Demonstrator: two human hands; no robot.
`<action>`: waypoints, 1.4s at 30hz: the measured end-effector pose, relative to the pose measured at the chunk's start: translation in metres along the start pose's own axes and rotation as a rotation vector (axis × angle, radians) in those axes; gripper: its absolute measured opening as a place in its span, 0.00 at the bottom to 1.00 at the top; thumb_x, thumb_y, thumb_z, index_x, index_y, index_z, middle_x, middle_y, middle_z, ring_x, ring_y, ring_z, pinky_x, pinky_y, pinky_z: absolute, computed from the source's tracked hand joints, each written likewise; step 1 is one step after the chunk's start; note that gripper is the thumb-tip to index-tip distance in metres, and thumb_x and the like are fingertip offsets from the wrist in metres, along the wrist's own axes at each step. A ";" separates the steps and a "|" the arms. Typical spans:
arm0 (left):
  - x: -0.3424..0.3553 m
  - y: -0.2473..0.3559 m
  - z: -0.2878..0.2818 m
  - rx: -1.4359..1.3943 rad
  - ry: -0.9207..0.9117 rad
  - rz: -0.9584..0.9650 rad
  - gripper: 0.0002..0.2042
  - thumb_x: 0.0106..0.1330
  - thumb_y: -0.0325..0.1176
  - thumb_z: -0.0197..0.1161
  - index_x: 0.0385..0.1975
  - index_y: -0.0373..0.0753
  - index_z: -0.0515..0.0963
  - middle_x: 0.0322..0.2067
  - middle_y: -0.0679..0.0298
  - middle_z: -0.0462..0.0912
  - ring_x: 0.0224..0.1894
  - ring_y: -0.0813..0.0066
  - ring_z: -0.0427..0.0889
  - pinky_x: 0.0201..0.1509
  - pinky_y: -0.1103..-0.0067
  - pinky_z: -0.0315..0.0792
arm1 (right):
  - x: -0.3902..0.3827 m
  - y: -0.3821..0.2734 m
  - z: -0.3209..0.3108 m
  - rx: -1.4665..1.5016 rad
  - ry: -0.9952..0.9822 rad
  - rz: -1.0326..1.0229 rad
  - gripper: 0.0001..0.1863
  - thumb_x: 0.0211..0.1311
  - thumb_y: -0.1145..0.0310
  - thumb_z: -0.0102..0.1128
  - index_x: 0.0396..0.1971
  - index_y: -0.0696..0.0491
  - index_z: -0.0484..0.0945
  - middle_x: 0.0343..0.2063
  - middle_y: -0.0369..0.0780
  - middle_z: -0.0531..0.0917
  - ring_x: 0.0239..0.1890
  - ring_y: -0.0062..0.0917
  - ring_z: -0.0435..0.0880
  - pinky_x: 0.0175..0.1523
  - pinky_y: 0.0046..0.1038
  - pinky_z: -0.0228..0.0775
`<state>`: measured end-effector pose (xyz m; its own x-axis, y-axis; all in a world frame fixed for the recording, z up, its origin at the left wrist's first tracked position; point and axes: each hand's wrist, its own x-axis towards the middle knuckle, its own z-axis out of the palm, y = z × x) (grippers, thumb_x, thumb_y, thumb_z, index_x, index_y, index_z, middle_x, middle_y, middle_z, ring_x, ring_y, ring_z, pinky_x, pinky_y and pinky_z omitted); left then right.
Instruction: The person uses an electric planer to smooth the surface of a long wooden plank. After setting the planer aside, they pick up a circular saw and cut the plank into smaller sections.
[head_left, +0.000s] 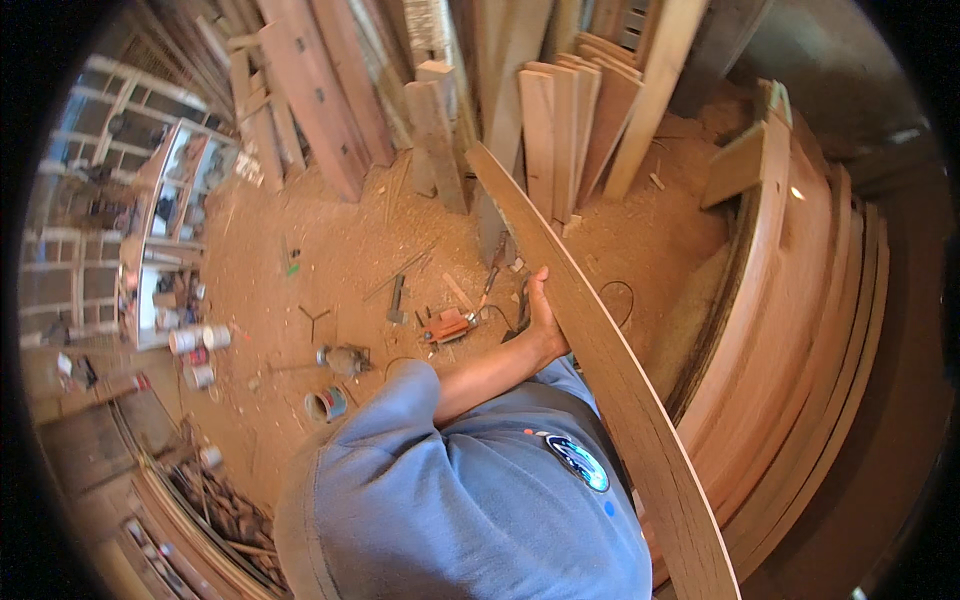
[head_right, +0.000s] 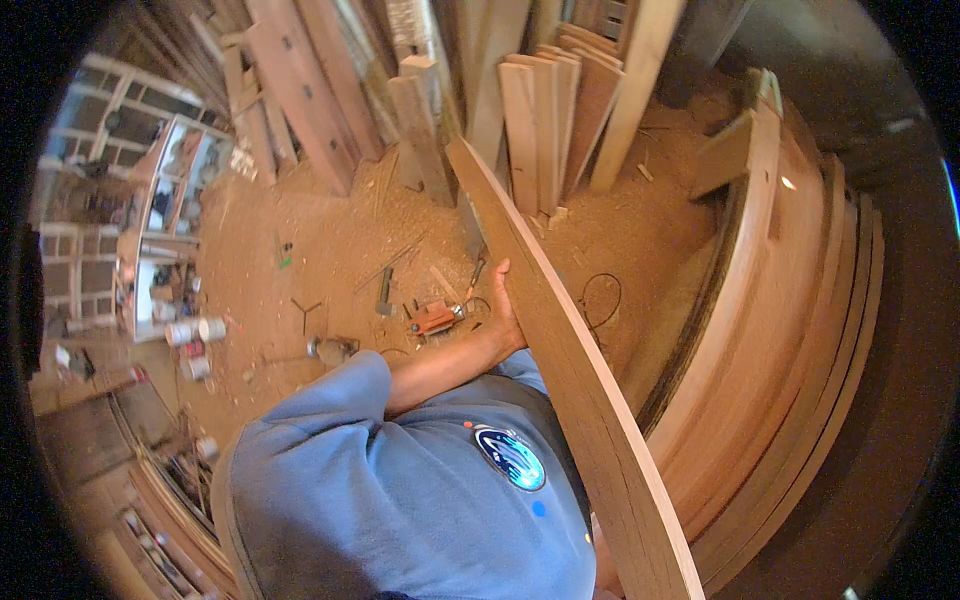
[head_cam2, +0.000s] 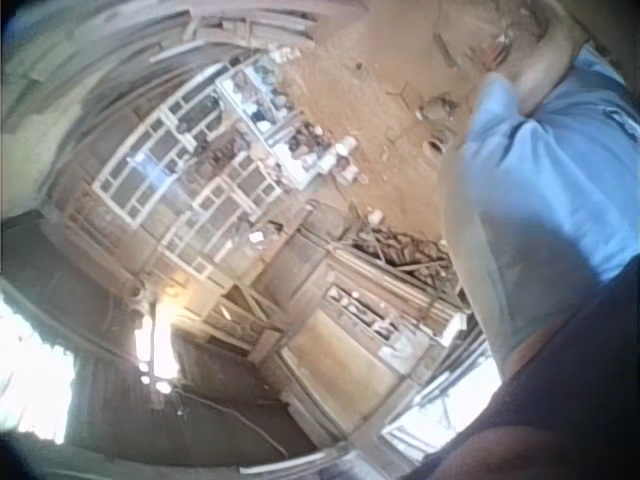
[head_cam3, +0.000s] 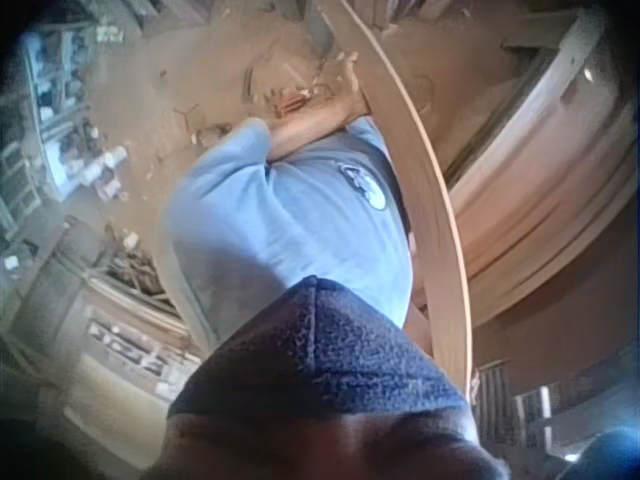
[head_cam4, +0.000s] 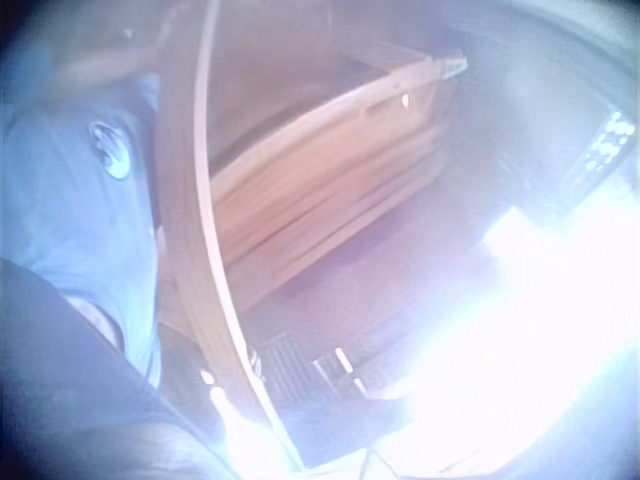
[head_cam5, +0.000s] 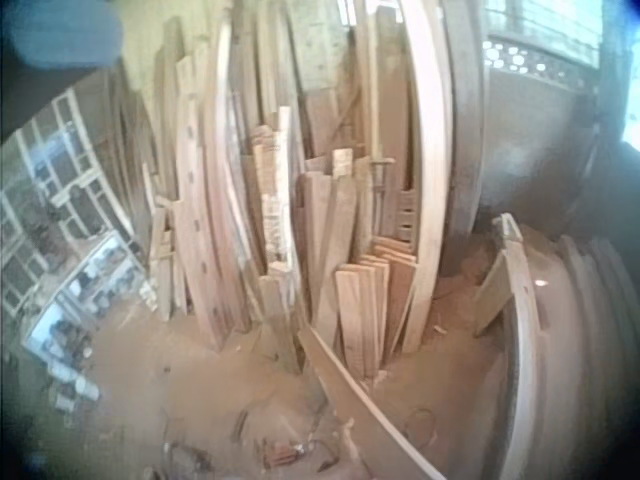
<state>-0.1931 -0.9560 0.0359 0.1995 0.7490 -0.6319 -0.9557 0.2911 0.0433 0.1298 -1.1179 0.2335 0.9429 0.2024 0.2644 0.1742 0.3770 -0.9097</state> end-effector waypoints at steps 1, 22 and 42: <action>-0.004 0.010 -0.006 -0.018 -0.002 0.057 0.40 0.57 0.72 0.52 0.57 0.44 0.75 0.51 0.53 0.80 0.51 0.49 0.79 0.56 0.50 0.74 | -0.003 0.004 0.012 0.014 -0.041 0.016 0.39 0.62 0.39 0.61 0.61 0.56 0.75 0.56 0.47 0.79 0.60 0.39 0.78 0.62 0.50 0.73; -0.009 0.358 -0.107 -0.397 0.171 0.421 0.37 0.56 0.70 0.53 0.52 0.43 0.76 0.47 0.56 0.81 0.48 0.51 0.79 0.53 0.51 0.73 | -0.254 0.020 0.320 0.232 -0.606 0.170 0.38 0.64 0.38 0.59 0.61 0.56 0.75 0.56 0.47 0.79 0.59 0.39 0.78 0.63 0.49 0.74; 0.164 0.839 -0.325 -0.598 0.284 0.626 0.41 0.67 0.69 0.49 0.68 0.40 0.69 0.67 0.47 0.71 0.68 0.43 0.69 0.71 0.42 0.60 | -0.668 0.009 0.636 0.238 -0.893 0.109 0.38 0.67 0.37 0.58 0.60 0.56 0.75 0.55 0.47 0.80 0.59 0.39 0.78 0.63 0.48 0.74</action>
<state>-1.0327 -0.7819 -0.2828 -0.3792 0.4683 -0.7981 -0.8400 -0.5359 0.0846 -0.6785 -0.6755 0.2528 0.3651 0.8311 0.4195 -0.0588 0.4703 -0.8805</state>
